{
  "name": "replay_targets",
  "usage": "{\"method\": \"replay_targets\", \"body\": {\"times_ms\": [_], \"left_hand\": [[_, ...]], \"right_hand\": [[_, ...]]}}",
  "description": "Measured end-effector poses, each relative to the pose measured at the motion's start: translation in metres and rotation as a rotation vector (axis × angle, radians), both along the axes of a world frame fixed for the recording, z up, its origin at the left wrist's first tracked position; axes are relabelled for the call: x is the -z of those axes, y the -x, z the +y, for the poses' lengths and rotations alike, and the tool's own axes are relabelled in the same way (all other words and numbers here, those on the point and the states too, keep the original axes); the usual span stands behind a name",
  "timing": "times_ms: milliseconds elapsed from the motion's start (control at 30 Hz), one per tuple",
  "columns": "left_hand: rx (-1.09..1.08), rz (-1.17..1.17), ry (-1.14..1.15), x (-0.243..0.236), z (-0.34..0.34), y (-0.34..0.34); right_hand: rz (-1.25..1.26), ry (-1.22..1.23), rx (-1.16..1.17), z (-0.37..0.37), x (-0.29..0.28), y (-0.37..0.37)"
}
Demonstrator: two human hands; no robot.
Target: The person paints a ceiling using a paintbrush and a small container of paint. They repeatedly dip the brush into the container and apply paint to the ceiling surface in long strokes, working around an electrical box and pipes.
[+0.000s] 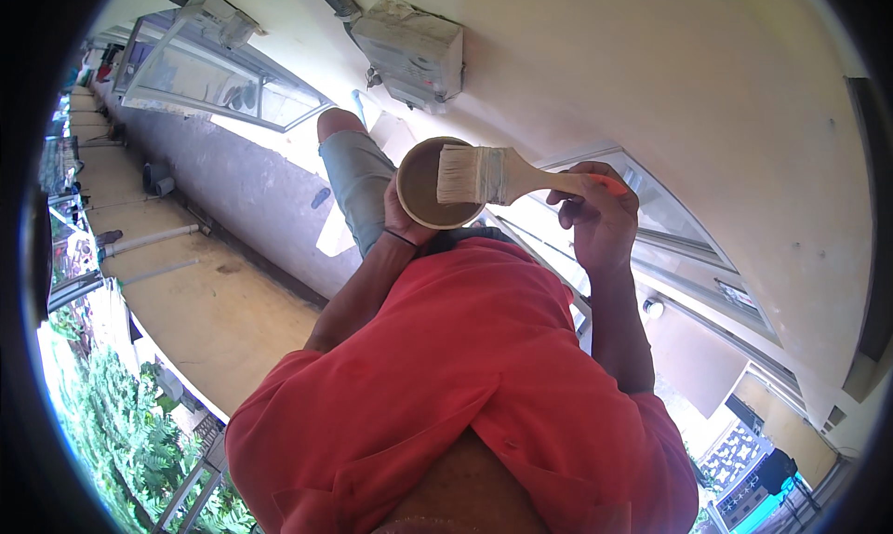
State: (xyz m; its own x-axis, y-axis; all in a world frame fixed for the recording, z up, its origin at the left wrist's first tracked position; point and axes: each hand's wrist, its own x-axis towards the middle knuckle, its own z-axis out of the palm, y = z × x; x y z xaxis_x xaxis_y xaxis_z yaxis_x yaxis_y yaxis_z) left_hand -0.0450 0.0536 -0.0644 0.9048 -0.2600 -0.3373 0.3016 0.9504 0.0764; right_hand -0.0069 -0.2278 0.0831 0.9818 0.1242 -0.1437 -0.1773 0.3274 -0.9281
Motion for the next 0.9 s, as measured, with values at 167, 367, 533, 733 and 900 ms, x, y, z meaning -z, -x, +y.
{"method": "replay_targets", "body": {"times_ms": [167,367,533,733,900], "left_hand": [[-0.018,-0.082,0.044,0.002,0.002,0.004],[-0.028,-0.097,0.051,0.009,0.004,0.007],[0.022,-0.084,-0.011,0.009,0.003,0.006],[0.081,-0.041,0.078,0.015,0.004,0.007],[0.109,-0.092,0.168,0.024,0.006,0.006]], "right_hand": [[0.090,0.053,-0.181,-0.030,-0.007,0.000],[0.003,0.439,-0.564,-0.030,-0.045,0.008],[-0.239,0.690,-0.522,-0.013,-0.053,0.029],[-0.650,1.034,-0.325,0.009,-0.043,0.041],[-0.662,0.948,-0.248,0.015,-0.020,0.045]]}}
